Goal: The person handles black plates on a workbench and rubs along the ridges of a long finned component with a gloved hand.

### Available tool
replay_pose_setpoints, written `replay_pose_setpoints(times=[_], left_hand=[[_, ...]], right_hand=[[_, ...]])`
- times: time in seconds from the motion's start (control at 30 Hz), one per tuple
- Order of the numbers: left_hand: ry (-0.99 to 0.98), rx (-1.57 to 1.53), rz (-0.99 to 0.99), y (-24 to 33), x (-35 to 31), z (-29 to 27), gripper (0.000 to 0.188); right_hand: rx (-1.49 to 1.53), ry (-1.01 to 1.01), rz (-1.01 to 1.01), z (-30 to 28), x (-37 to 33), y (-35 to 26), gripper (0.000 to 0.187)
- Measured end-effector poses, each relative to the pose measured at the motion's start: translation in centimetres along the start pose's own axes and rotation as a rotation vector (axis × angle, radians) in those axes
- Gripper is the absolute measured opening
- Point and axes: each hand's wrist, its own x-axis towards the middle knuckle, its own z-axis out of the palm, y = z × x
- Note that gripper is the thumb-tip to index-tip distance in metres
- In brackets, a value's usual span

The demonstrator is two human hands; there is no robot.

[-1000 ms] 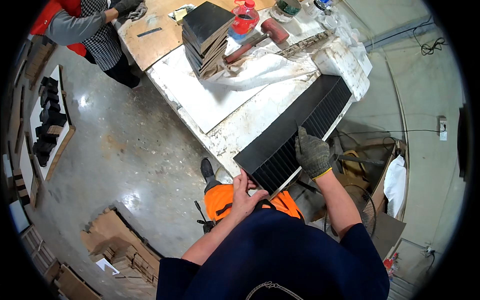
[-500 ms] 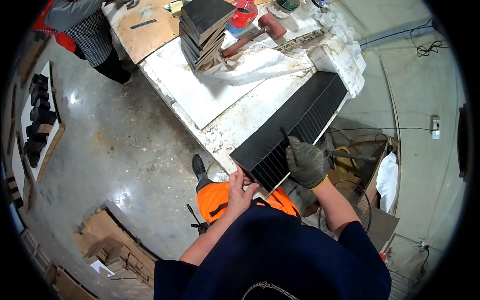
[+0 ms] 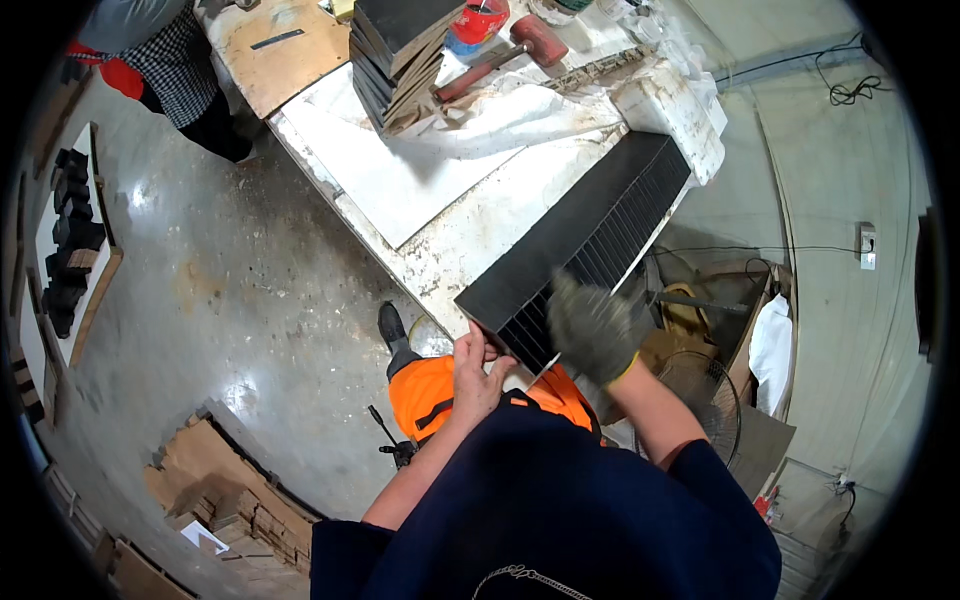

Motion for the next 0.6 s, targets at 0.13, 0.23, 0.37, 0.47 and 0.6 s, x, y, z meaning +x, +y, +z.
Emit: replay_pose_setpoints(times=[0.13, 0.23, 0.37, 0.47, 0.6], left_hand=[[-0.024, 0.031, -0.044, 1.2, 0.1, 0.0, 0.081], [0.014, -0.197, -0.163, -2.9, -0.9, 0.8, 0.081], [-0.006, 0.003, -0.044, 0.3, -0.3, 0.1, 0.082], [-0.006, -0.214, -0.183, -2.7, -0.5, 1.0, 0.081], [0.001, 0.057, -0.016, 1.1, -0.5, -0.3, 0.082]], right_hand=[[-0.079, -0.078, -0.152, 0.2, -1.4, -2.7, 0.026], [0.040, -0.190, -0.311, 0.5, -2.2, -3.0, 0.032], [-0.020, -0.025, -0.031, -0.1, -0.4, -0.3, 0.032], [0.044, -0.193, -0.464, 0.0, -2.2, -4.0, 0.022], [0.096, -0.088, -0.116, 0.4, -1.0, -1.6, 0.023]])
